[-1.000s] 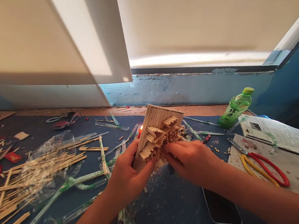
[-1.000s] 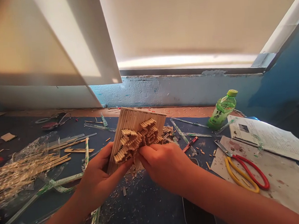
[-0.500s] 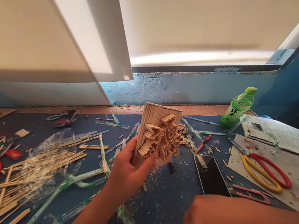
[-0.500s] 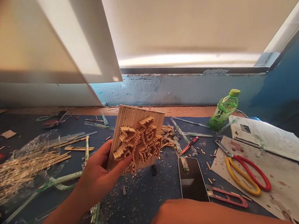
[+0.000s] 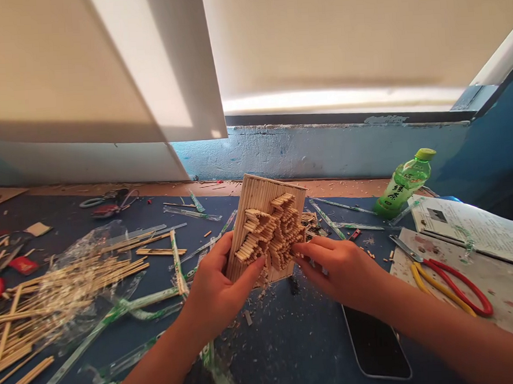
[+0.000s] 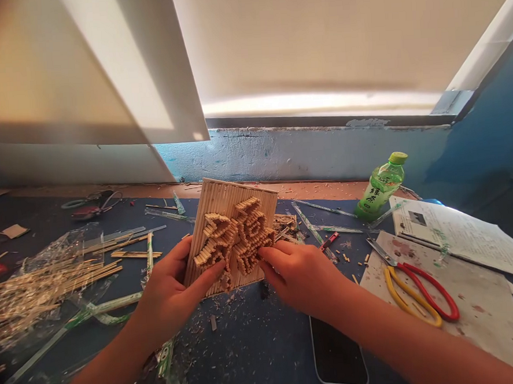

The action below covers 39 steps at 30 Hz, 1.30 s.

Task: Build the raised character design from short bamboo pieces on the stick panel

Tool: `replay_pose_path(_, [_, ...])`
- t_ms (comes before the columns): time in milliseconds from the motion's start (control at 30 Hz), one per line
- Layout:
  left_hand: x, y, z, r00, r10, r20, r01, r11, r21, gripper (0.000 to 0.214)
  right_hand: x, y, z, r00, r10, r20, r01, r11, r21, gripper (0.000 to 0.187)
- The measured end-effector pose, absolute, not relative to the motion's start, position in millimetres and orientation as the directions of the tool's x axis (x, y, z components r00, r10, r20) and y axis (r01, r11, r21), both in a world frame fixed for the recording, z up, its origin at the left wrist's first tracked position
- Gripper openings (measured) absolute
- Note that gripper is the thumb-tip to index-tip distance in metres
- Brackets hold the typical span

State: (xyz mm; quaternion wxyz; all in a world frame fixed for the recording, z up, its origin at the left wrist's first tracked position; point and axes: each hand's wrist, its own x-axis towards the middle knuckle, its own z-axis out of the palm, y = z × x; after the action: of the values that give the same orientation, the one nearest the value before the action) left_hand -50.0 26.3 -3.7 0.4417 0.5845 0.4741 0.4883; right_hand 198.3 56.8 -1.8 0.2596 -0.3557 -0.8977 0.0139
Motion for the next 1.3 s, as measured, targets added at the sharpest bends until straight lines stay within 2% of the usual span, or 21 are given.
replay_pose_path(167, [-49,28,-3,0.075,0.987,0.139,0.115,-0.147,0.982,0.038,192,53,5,-0.651,0.621,0.437,0.649,0.754,-0.103,0.019])
replay_pose_path(300, [-48,28,-2,0.073,0.987,0.146,0.130,-0.154,0.979,0.038,190,57,3,-0.638,0.628,0.445,0.668,0.740,-0.086,0.020])
replay_pose_path(633, [-49,26,-2,0.068,0.985,0.157,0.122,-0.165,0.979,0.036,186,57,1,-0.618,0.651,0.441,0.643,0.741,-0.192,0.014])
replay_pose_path(767, [-49,26,-1,0.068,0.986,0.151,0.094,-0.157,0.983,0.035,177,36,2,-0.729,0.606,0.320,0.542,0.795,-0.271,0.009])
replay_pose_path(867, [-49,27,-1,0.076,0.989,0.127,0.062,-0.131,0.989,0.037,166,19,-3,-0.803,0.524,0.283,0.492,0.852,-0.180,0.012])
replay_pose_path(1033, [-47,27,0,0.070,0.992,0.101,-0.044,-0.098,0.994,0.032,150,16,-13,-0.756,0.429,0.494,0.493,0.870,-0.001,0.022])
replay_pose_path(1100, [-46,27,1,0.073,0.992,0.106,-0.060,-0.102,0.993,0.030,145,19,-15,-0.746,0.410,0.524,0.502,0.864,0.040,0.022])
replay_pose_path(1300, [-45,25,1,0.067,0.989,0.131,-0.049,-0.128,0.991,0.031,132,25,-19,-0.786,0.440,0.435,0.520,0.850,0.080,0.016])
